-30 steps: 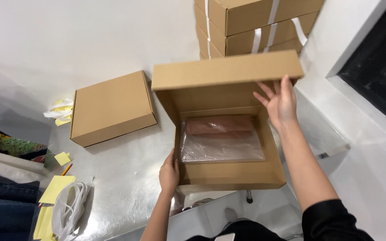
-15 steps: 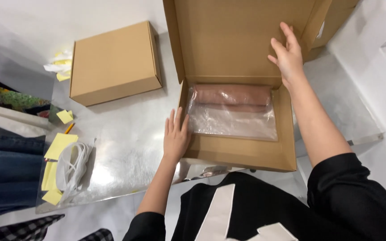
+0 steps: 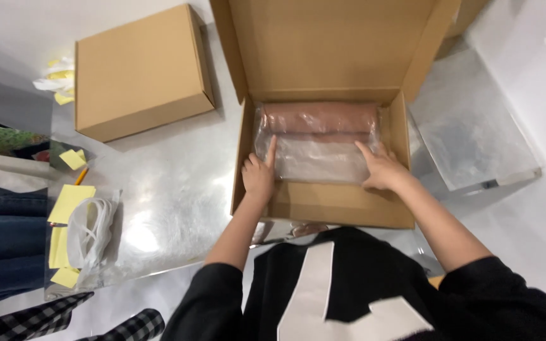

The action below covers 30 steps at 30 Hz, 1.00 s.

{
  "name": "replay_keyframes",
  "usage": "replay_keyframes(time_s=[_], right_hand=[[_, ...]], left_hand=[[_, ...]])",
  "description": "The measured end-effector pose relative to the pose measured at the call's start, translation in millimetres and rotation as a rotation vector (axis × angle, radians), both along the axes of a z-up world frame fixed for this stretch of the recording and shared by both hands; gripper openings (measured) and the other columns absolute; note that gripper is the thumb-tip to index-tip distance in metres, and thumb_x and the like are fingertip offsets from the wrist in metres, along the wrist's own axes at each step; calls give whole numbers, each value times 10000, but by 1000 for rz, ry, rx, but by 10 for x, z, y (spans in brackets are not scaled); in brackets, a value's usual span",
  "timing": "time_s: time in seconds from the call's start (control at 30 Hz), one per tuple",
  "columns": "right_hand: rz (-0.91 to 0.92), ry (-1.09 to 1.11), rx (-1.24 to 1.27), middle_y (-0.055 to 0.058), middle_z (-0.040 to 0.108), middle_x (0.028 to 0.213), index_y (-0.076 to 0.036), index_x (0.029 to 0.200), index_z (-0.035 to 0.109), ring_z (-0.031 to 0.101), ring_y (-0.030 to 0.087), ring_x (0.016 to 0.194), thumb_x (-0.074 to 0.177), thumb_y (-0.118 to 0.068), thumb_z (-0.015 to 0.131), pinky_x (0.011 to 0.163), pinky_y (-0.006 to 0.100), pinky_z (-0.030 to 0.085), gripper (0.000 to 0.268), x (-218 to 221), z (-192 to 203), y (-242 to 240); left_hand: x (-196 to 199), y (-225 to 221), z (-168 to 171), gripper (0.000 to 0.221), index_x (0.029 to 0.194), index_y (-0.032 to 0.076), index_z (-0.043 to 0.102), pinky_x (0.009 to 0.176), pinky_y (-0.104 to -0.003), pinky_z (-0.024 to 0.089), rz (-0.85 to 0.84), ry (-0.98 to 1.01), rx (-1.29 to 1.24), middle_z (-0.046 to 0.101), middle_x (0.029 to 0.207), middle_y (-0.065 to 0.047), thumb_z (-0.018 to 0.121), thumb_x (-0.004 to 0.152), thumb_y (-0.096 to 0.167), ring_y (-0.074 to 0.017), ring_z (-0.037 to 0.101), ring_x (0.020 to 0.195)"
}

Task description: Unpacking a shirt from a gift box, hanging it on a hanger, and then repacking it into a plastic bag and box

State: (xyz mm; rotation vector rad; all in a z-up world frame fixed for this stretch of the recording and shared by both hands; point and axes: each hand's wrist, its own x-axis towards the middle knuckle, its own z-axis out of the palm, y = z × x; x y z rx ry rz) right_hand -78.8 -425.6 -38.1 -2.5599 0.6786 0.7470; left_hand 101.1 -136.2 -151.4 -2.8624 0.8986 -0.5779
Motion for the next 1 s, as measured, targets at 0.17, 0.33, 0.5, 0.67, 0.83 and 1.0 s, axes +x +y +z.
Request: replay_keyframes(time_s=[0.17, 0.33, 0.5, 0.67, 0.83, 1.0], right_hand=[[-18, -45, 17, 364, 348, 1607, -434, 1723, 71, 429, 606, 1446, 784, -92, 899, 1173, 629, 446, 1297, 57, 259, -29], [-150, -228, 78, 362, 670, 1357, -278, 1708, 286, 630, 524, 1313, 901, -36, 745, 1084, 606, 522, 960, 90, 1163, -113], [-535, -588, 315, 313, 762, 1128, -306, 1563, 568, 690, 462, 1180, 905, -222, 821, 1062, 512, 511, 710, 81, 1267, -481], [-609, -1011, 559, 188, 747, 910, -122, 1522, 586, 693, 235, 860, 993, -51, 764, 870, 335, 557, 563, 204, 808, -708], [-718, -1184, 652, 148, 712, 852, -70, 1440, 629, 746, 238, 786, 1122, -60, 651, 804, 342, 628, 319, 147, 1179, -478], [-793, -1231, 620, 126, 756, 1100, -86, 1295, 654, 723, 189, 813, 1125, -115, 620, 834, 306, 636, 176, -195, 1485, -121]], left_hand=[[297, -137, 987, 1103, 1719, 340, -156, 951, -417, 540, 27, 556, 110, 753, 1170, -177, 635, 1005, 52, -350, 745, 1099], [540, -109, 1924, 1208, 1723, 308, -88, 1029, -562, 517, 101, 782, -265, 751, 1251, -241, 795, 910, 172, -452, 718, 1182], [886, 0, 1706, 998, 1651, 353, 326, 941, -429, 568, 185, 980, -890, 830, 1019, -99, 911, 842, 311, -313, 774, 993], [965, -87, 1697, 729, 1573, 304, 473, 945, -389, 567, 61, 980, -1069, 802, 944, -79, 832, 940, 251, -237, 735, 953], [825, -49, 2149, 662, 1580, 227, 494, 952, -362, 572, -128, 1016, -1296, 769, 985, -107, 804, 996, 189, -197, 693, 941], [580, 156, 2557, 455, 1439, 162, 624, 844, -220, 532, -178, 1123, -1228, 717, 1137, -13, 717, 996, 211, -87, 664, 943]])
